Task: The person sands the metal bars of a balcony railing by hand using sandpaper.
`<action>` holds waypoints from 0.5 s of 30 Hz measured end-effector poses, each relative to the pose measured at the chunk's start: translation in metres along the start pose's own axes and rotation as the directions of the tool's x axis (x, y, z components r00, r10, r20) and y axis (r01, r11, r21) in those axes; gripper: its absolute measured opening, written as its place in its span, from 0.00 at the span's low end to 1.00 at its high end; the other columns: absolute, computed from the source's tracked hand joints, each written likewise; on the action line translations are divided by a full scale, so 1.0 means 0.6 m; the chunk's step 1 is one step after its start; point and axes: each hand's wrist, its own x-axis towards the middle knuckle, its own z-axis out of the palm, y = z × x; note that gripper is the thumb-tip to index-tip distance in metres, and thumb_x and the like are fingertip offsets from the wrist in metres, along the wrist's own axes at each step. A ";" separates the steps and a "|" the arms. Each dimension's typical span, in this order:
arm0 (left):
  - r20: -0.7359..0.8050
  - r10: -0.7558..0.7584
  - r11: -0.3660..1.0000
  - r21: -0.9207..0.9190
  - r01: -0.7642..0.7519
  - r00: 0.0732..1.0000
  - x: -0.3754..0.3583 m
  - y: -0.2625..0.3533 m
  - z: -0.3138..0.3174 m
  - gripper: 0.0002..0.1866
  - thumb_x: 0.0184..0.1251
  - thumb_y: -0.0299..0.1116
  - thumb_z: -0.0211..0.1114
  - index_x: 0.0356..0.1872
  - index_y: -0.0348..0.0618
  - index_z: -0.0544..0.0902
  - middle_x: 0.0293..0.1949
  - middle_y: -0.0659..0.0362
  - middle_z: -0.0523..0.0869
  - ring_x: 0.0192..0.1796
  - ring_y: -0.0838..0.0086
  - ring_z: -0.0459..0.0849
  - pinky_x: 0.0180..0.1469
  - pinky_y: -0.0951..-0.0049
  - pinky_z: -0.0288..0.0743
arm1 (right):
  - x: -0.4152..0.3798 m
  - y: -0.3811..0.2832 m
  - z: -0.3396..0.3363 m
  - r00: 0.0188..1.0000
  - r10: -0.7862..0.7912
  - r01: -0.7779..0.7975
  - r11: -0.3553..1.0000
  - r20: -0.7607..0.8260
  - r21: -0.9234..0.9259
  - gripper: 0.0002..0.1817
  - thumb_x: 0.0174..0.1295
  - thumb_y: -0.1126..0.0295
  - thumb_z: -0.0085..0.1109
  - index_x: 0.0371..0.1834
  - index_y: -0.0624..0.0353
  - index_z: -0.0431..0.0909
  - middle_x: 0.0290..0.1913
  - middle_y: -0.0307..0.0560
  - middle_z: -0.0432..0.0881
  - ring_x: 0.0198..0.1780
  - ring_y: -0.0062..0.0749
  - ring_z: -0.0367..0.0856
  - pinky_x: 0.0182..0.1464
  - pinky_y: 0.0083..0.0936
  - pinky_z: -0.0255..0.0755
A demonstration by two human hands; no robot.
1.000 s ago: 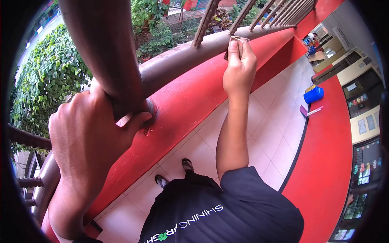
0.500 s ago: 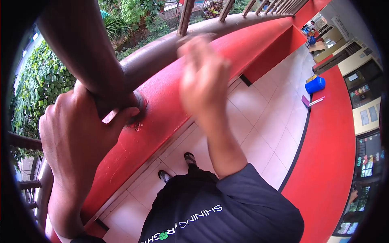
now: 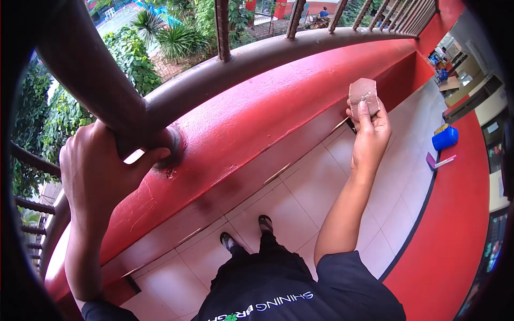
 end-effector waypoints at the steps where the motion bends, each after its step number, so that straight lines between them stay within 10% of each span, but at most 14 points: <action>1: -0.007 -0.007 1.000 0.004 0.007 1.000 -0.001 0.001 0.000 0.22 0.46 0.53 0.89 0.38 0.54 0.94 0.28 0.59 0.93 0.30 0.61 0.93 0.36 0.59 0.85 | 0.000 0.007 0.001 1.000 -0.004 0.004 1.000 0.025 -0.001 0.18 0.80 0.76 0.57 0.68 0.71 0.79 0.52 0.48 0.88 0.50 0.26 0.88 0.55 0.27 0.84; 9: -0.041 -0.065 0.997 0.050 0.067 0.997 -0.008 -0.004 0.007 0.29 0.43 0.64 0.87 0.39 0.54 0.91 0.26 0.59 0.91 0.29 0.60 0.93 0.36 0.57 0.85 | 0.010 0.008 0.057 0.998 -0.032 0.026 0.992 0.048 0.127 0.32 0.73 0.88 0.51 0.82 0.72 0.66 0.71 0.58 0.80 0.64 0.37 0.86 0.67 0.32 0.84; 14: -0.010 -0.066 0.998 0.013 0.066 0.998 -0.007 -0.008 0.008 0.27 0.45 0.62 0.87 0.39 0.54 0.91 0.26 0.59 0.91 0.29 0.60 0.93 0.36 0.58 0.85 | 0.027 -0.026 0.132 0.928 -0.283 0.327 0.931 0.243 -0.163 0.30 0.77 0.84 0.50 0.82 0.71 0.65 0.77 0.55 0.77 0.73 0.31 0.79 0.76 0.28 0.70; 15: 0.002 -0.065 0.998 0.006 0.065 0.998 -0.007 -0.007 0.008 0.27 0.46 0.61 0.87 0.38 0.54 0.91 0.26 0.59 0.92 0.29 0.60 0.93 0.36 0.58 0.85 | 0.025 0.001 0.157 0.878 -0.422 0.464 0.867 0.225 -0.183 0.34 0.73 0.90 0.44 0.84 0.70 0.62 0.81 0.71 0.69 0.81 0.48 0.72 0.81 0.31 0.65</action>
